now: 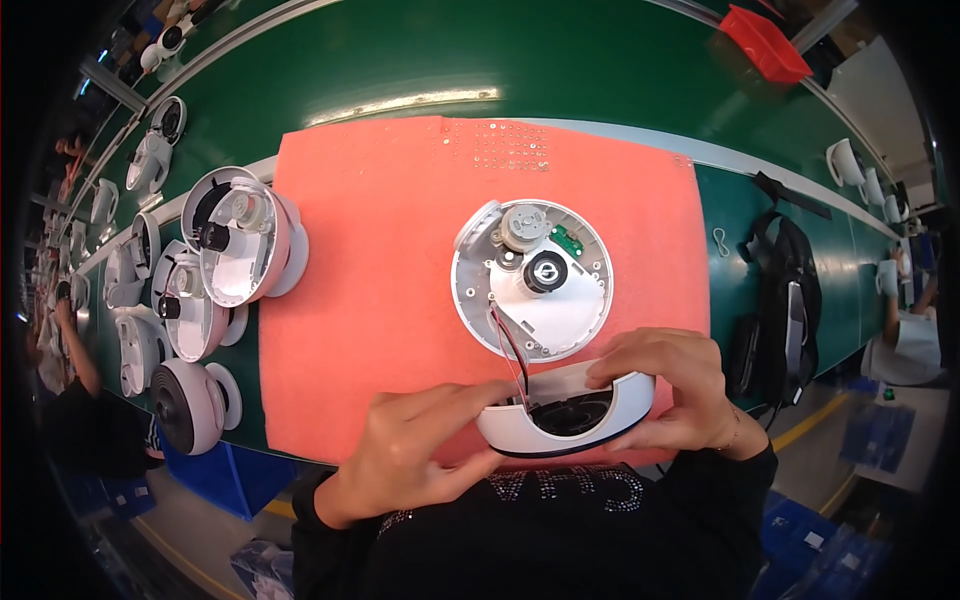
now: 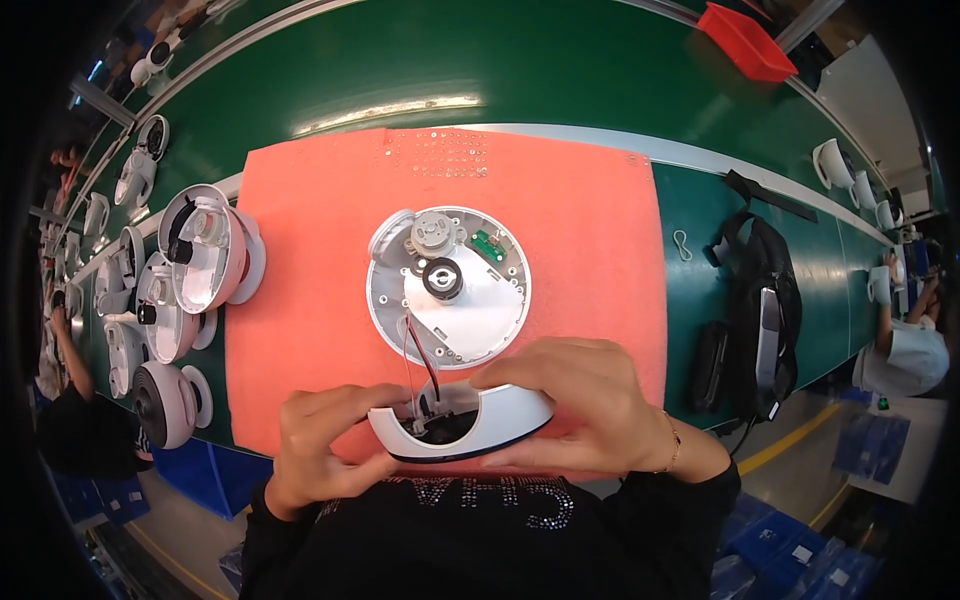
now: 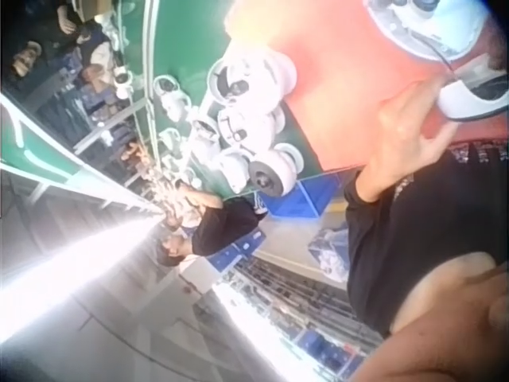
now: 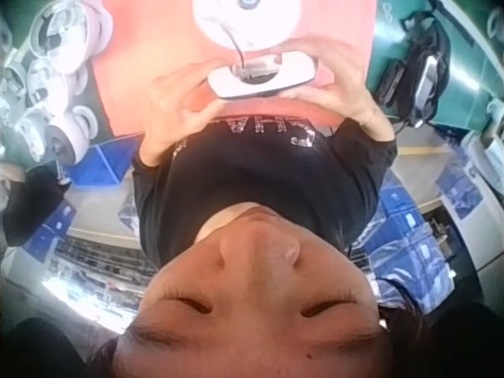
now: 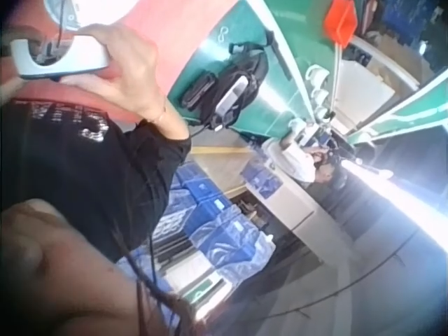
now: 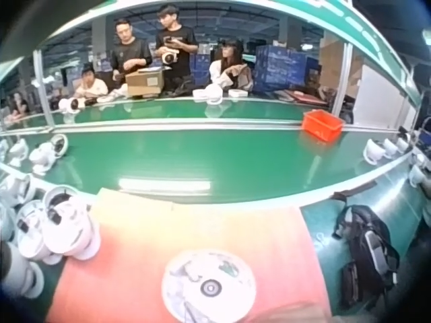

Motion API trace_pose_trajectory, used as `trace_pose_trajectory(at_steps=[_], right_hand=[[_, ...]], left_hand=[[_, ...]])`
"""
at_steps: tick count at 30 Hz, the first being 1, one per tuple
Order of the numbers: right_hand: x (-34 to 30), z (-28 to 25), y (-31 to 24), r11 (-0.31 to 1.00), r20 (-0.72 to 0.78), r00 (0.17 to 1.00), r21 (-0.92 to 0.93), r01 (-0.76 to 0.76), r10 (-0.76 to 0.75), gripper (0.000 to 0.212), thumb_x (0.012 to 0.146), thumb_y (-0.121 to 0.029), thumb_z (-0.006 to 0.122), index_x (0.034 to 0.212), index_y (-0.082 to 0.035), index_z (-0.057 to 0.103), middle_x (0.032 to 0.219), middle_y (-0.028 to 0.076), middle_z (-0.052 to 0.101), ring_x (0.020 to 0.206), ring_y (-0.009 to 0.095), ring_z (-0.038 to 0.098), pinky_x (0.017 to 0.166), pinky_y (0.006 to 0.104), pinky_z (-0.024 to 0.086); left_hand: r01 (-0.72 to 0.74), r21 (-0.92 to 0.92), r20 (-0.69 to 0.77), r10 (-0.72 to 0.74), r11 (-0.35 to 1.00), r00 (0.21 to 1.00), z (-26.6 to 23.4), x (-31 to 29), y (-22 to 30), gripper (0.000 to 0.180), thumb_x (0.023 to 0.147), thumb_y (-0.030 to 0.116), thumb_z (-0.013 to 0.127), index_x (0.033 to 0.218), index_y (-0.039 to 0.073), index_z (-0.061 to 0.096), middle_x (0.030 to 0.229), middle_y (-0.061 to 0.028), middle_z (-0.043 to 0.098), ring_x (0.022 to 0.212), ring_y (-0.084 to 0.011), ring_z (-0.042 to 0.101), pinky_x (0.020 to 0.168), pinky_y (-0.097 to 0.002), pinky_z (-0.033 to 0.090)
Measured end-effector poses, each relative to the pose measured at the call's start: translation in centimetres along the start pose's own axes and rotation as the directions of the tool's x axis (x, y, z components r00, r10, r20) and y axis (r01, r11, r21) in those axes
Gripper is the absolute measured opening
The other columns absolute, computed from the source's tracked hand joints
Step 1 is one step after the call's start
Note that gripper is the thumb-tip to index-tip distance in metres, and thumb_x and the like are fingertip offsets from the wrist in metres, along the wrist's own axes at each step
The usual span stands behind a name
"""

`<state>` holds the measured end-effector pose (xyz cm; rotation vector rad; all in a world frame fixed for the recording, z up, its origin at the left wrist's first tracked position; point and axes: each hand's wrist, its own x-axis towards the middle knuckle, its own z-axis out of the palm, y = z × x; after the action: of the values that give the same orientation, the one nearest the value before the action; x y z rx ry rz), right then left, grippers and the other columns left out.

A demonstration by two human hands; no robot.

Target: Assembling internal components and outer housings of security cameras on a production line.

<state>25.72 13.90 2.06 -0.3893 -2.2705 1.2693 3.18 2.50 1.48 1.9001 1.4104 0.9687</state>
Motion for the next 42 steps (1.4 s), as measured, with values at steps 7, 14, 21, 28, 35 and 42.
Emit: trace_pose_trajectory(at_steps=[7, 14, 21, 28, 35, 42], right_hand=[[0.1, -0.1, 0.3, 0.992, -0.004, 1.000, 0.124, -0.019, 0.020, 0.045, 0.063, -0.016, 0.074, 0.100, 0.004, 0.057, 0.090, 0.016, 0.065, 0.082, 0.027, 0.064, 0.072, 0.0326, 0.051], [-0.4, -0.3, 0.6, 0.979, 0.009, 0.994, 0.174, -0.105, 0.105, 0.043, 0.068, -0.010, 0.073, 0.105, 0.001, 0.053, 0.095, 0.013, 0.061, 0.086, 0.023, 0.062, 0.070, 0.0296, 0.048], [-0.1, -0.1, 0.1, 0.989, -0.029, 0.992, 0.085, -0.119, 0.121, 0.042, 0.067, -0.015, 0.076, 0.096, 0.003, 0.051, 0.086, 0.015, 0.061, 0.081, 0.024, 0.061, 0.074, 0.0331, 0.049], [-0.4, 0.4, 0.7, 0.993, -0.074, 0.995, 0.108, -0.054, 0.063, 0.042, 0.068, -0.016, 0.076, 0.095, 0.003, 0.049, 0.083, 0.014, 0.058, 0.077, 0.022, 0.060, 0.071, 0.0309, 0.049], [1.1, 0.0, 0.5, 0.845, -0.072, 0.911, 0.407, -0.346, 0.407, 0.034, 0.078, -0.015, 0.068, 0.103, 0.002, 0.053, 0.091, 0.005, 0.058, 0.080, 0.010, 0.056, 0.070, 0.0234, 0.045], [1.8, -0.5, 1.0, 0.842, 0.076, 0.946, 0.437, -0.316, 0.316, 0.077, 0.081, -0.013, 0.064, 0.139, -0.006, 0.015, 0.133, 0.012, 0.031, 0.126, 0.020, 0.032, 0.096, 0.0306, 0.038]], left_hand=[[0.013, -0.001, -0.008, -0.013, 1.000, 1.000, 0.2, 0.1, 0.2, 0.040, 0.062, 0.008, 0.074, 0.098, 0.000, 0.060, 0.085, -0.0113, 0.065, 0.073, -0.0219, 0.066, 0.058, -0.0273, 0.052], [-0.029, -0.016, -0.171, 0.026, 0.999, 0.985, 1.2, 0.1, -0.4, 0.036, 0.063, 0.014, 0.078, 0.091, -0.001, 0.062, 0.079, -0.0115, 0.066, 0.068, -0.0212, 0.067, 0.056, -0.0270, 0.052], [-0.004, 0.017, -0.143, 0.006, 1.000, 0.990, 1.0, 0.7, -0.2, 0.032, 0.063, 0.015, 0.077, 0.088, 0.001, 0.063, 0.076, -0.0100, 0.066, 0.065, -0.0198, 0.067, 0.054, -0.0260, 0.052], [0.003, 0.148, -0.129, 0.016, 0.989, 0.991, 1.1, 0.5, -0.2, 0.034, 0.063, 0.017, 0.078, 0.088, 0.001, 0.061, 0.075, -0.0101, 0.066, 0.066, -0.0204, 0.067, 0.053, -0.0264, 0.051], [0.178, -0.105, 0.003, -0.179, 0.978, 0.984, 0.8, 1.1, 0.2, 0.052, 0.069, 0.017, 0.076, 0.106, -0.001, 0.045, 0.088, -0.0139, 0.064, 0.080, -0.0229, 0.066, 0.070, -0.0281, 0.054], [0.364, -0.578, 0.104, -0.376, 0.731, 0.921, -1.0, 3.0, 0.0, 0.041, 0.075, 0.007, 0.070, 0.107, -0.001, 0.045, 0.090, -0.0122, 0.064, 0.083, -0.0149, 0.063, 0.070, -0.0254, 0.054]])
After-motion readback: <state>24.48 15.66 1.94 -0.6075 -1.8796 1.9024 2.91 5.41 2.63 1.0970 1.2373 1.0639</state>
